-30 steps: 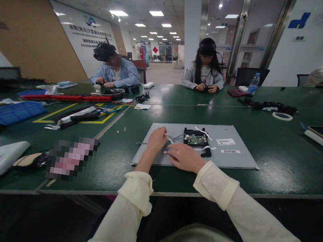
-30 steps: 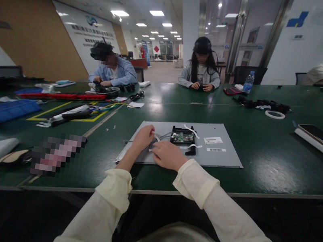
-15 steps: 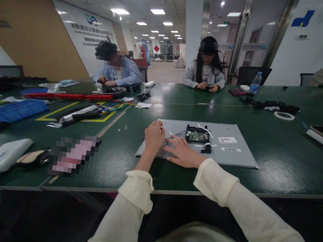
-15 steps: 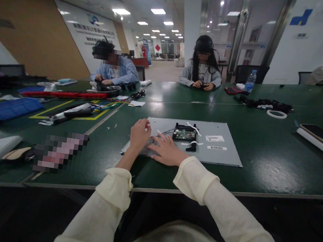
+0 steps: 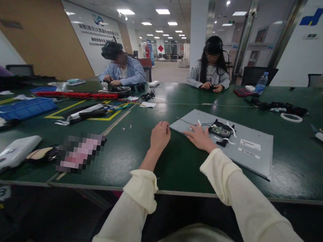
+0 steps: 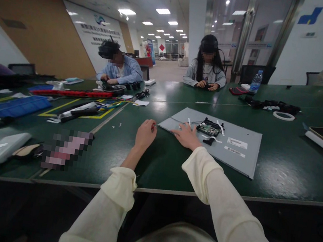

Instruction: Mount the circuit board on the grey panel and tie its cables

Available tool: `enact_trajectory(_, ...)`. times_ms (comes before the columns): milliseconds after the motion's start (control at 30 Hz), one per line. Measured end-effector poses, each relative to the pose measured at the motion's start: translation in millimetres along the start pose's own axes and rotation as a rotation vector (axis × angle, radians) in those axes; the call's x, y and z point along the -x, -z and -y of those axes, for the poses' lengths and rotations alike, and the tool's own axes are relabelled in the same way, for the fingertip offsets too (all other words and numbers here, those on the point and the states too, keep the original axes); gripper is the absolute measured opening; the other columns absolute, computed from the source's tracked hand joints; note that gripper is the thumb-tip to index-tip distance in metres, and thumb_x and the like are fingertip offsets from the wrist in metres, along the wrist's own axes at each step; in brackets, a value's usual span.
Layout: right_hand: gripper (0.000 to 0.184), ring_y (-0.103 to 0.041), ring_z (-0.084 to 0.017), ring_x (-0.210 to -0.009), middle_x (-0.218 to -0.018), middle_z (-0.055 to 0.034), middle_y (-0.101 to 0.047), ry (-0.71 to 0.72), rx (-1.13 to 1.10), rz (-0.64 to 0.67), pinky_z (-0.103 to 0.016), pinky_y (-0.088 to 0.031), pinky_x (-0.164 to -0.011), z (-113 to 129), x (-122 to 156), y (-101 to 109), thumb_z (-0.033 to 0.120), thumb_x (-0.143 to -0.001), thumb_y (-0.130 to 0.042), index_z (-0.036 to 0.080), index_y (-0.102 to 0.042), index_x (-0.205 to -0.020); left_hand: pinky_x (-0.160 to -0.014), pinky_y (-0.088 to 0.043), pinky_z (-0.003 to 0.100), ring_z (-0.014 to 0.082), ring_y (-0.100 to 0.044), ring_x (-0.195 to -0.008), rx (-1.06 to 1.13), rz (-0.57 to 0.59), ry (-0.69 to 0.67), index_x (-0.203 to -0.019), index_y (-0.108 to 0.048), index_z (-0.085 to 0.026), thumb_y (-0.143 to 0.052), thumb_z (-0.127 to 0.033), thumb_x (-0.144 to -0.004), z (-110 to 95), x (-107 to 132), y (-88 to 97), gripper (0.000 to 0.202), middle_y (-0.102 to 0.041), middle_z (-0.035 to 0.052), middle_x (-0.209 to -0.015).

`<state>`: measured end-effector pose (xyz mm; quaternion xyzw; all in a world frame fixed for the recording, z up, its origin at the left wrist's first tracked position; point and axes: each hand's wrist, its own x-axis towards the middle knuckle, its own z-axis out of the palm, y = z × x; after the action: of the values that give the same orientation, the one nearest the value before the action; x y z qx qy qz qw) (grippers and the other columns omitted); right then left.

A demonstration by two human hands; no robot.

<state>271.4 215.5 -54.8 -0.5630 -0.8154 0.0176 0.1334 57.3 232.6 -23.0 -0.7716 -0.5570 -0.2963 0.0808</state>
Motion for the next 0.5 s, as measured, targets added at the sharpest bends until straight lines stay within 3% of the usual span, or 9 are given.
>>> enact_trajectory(500,0.047,-0.013,-0.041,-0.142,-0.155,-0.0089,-0.026,-0.422,0.098,-0.054,-0.076,-0.015,-0.1,-80.1,-9.7,-5.2,0.042,-0.101,-0.022,0.039,-0.043,-0.143,-0.077,-0.044,0.031,0.0202,-0.057,-0.087,-0.012,0.033,-0.045,-0.093,-0.057,-0.019,-0.043,-0.012,-0.089,1.2,4.3,-0.6,0.016,-0.059,0.0071,-0.093)
